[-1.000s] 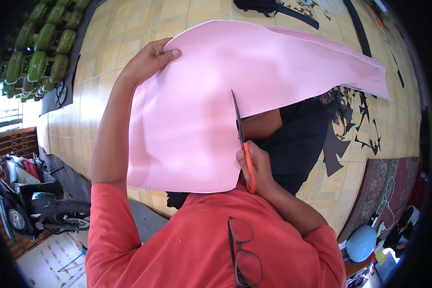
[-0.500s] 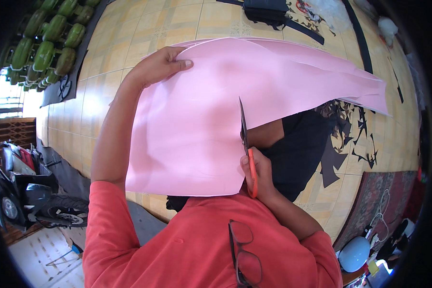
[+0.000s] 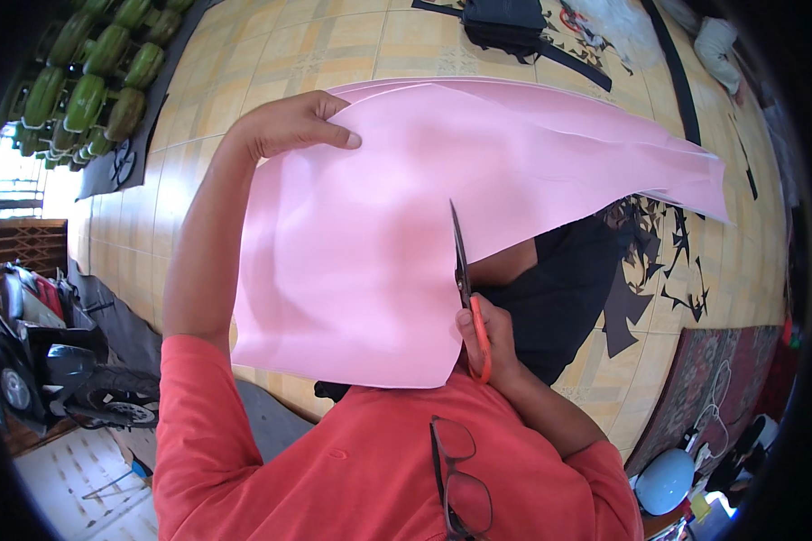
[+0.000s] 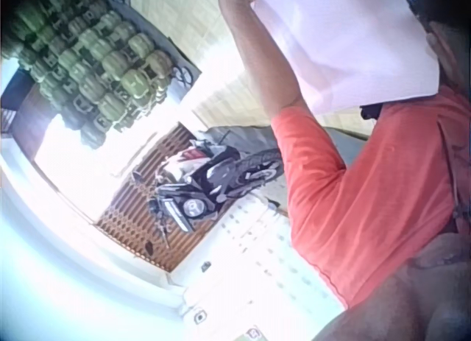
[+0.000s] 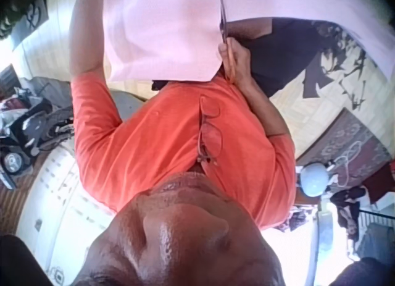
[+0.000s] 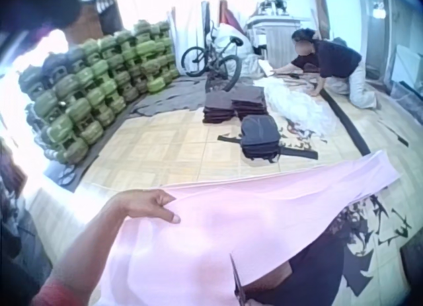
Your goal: The person cuts a black sheet of material along a marked outline using scissors, then switches to cutting a large pink sheet into smaller pieces. The person sits on the floor and handles the materials by hand while cutting.
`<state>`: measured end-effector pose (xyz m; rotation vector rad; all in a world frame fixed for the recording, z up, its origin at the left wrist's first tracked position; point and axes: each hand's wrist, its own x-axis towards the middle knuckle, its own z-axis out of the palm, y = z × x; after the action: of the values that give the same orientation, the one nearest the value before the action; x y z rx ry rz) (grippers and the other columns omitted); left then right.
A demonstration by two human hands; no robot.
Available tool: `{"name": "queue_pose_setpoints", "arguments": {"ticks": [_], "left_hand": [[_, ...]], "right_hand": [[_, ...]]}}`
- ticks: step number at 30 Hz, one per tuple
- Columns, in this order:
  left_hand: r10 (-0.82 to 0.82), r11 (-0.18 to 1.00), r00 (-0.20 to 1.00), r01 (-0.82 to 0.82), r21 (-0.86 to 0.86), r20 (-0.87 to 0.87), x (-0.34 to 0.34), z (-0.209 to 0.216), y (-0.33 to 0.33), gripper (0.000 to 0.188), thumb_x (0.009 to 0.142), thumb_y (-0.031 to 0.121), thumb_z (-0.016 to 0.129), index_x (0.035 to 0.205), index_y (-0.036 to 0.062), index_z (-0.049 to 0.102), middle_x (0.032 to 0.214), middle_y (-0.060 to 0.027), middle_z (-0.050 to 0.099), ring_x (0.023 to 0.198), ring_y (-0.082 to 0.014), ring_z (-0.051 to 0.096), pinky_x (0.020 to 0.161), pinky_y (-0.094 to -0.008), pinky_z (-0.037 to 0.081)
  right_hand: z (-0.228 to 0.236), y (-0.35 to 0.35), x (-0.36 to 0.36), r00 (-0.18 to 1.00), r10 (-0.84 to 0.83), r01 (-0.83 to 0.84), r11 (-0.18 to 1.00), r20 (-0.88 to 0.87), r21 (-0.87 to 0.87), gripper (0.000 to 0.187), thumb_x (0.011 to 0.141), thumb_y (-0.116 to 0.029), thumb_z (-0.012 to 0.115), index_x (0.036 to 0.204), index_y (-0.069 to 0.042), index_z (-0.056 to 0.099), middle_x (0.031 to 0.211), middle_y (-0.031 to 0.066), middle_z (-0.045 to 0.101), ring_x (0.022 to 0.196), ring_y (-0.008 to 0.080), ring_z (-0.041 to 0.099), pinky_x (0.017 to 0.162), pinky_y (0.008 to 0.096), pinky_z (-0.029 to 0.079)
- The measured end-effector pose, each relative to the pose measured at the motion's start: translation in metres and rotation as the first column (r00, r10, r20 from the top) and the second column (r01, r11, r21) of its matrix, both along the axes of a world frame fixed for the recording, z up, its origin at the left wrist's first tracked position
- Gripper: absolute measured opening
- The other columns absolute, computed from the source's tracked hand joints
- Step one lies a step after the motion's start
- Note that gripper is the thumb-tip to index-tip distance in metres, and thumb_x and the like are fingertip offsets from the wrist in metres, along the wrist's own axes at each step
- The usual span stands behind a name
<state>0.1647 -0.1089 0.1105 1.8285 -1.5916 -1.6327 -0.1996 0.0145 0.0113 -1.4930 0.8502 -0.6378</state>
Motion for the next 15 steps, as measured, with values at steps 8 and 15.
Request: {"name": "queue_pose_setpoints", "arguments": {"ticks": [8, 15], "left_hand": [[0.121, 0.993, 0.993, -0.121, -0.009, 0.01, -0.011, -0.013, -0.005, 0.065, 0.078, 0.022, 0.078, 0.132, -0.0025, 0.051, 0.116, -0.0081, 0.063, 0.107, -0.0154, 0.057, 0.1, -0.0311, 0.041], [0.052, 0.999, 0.994, -0.051, 0.01, -0.091, -0.039, -0.019, 0.009, 0.066, 0.083, 0.023, 0.072, 0.136, -0.006, 0.045, 0.127, -0.0137, 0.058, 0.117, -0.02, 0.051, 0.105, -0.0312, 0.035]], "right_hand": [[-0.014, -0.003, -0.008, 0.994, 0.071, -0.077, 0.995, -0.087, -0.065, 0.021, 0.095, -0.02, 0.057, 0.089, -0.001, 0.052, 0.064, 0.0094, 0.048, 0.054, 0.0229, 0.049, 0.053, 0.0337, 0.041], [-0.024, -0.006, -0.006, 0.978, 0.171, -0.181, 0.98, 0.117, 0.08, 0.028, 0.099, -0.025, 0.042, 0.109, 0.001, 0.049, 0.081, 0.016, 0.051, 0.072, 0.0266, 0.052, 0.068, 0.037, 0.043]]}}
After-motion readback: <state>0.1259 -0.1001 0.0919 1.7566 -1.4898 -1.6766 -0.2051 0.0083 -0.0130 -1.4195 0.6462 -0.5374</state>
